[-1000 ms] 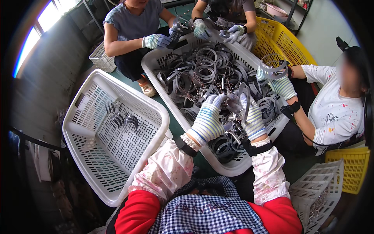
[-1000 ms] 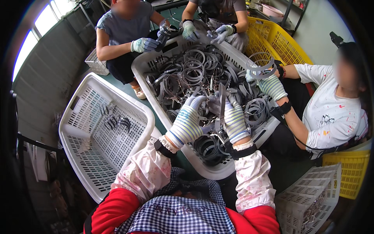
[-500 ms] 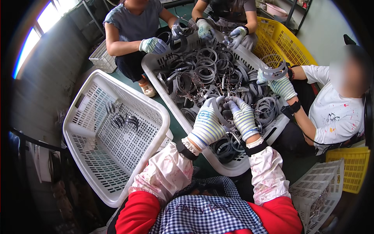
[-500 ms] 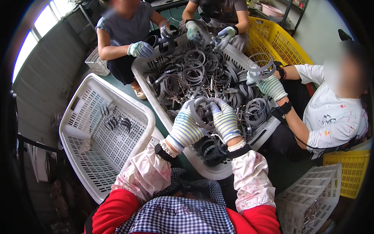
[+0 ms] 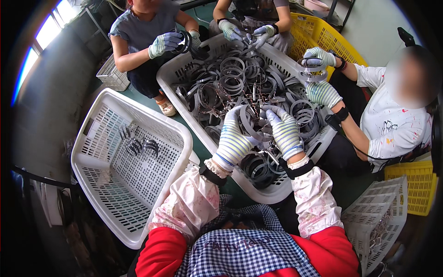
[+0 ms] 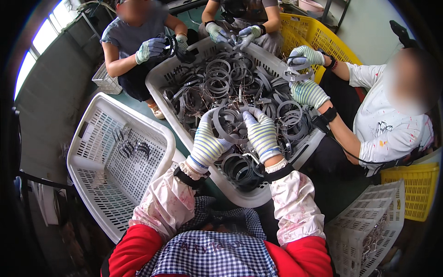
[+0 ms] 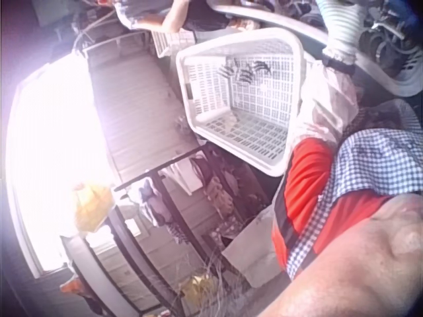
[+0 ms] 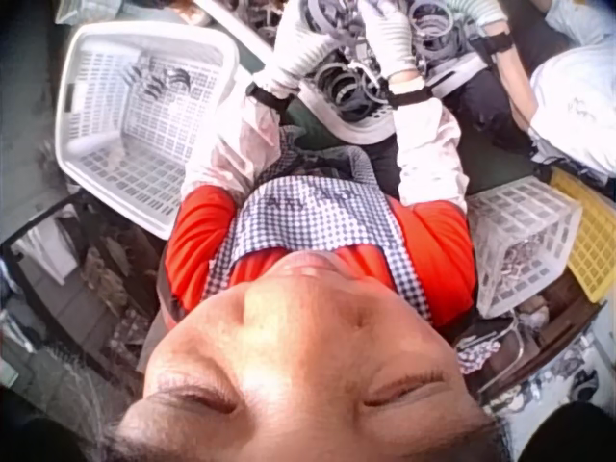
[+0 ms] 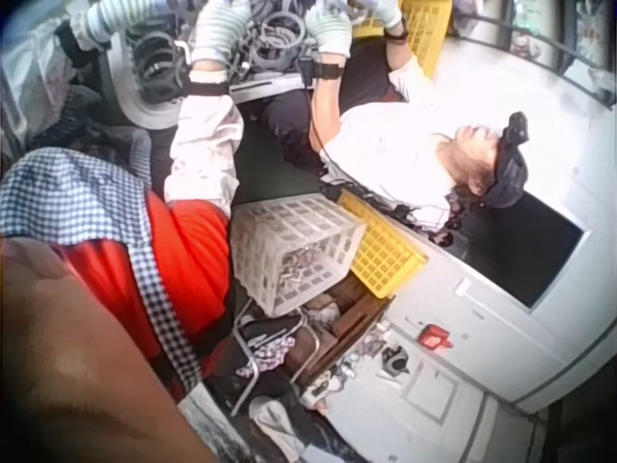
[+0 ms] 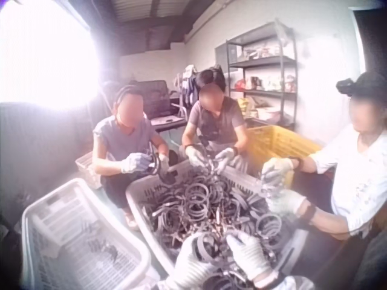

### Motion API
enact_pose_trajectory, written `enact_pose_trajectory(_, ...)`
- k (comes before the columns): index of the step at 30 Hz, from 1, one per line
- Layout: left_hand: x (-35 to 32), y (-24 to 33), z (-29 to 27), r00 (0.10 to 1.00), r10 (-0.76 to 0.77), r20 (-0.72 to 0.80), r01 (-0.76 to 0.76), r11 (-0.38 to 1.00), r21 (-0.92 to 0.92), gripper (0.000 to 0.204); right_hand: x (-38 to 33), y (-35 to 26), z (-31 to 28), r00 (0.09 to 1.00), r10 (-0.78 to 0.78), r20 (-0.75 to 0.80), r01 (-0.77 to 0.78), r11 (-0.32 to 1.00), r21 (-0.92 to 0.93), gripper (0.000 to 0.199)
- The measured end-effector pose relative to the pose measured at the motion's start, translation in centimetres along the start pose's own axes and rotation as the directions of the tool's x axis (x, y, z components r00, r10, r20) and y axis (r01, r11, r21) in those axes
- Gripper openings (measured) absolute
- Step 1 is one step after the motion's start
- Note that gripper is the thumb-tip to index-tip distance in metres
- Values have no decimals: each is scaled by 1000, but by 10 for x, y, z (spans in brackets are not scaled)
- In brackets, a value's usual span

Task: Sorting and inspecting metal components in a manufacturing setting.

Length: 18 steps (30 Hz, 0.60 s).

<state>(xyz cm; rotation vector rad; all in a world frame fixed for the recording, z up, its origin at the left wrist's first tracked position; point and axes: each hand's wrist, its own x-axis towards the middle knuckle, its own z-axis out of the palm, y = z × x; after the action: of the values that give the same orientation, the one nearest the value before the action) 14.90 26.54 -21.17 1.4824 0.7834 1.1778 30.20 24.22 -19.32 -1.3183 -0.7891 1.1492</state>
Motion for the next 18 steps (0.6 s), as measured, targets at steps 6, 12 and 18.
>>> enact_pose_trajectory(6, 12, 4, -16, 971, -230, 59, 232, 868, -439, 101, -2, 3, -7, 979, -142, 148, 140, 990, 28, 29)
enact_pose_trajectory(12, 13, -3, -31, 934, -290, 208, 354, 685, -637, 59, -8, -1, -8, 796, -502, 339, 513, 856, 65, 100)
enact_pose_trajectory(18, 17, 32, -31, 883, -444, 152, 412, 579, -704, 36, -13, -20, -12, 689, -595, 414, 696, 702, -150, 114)
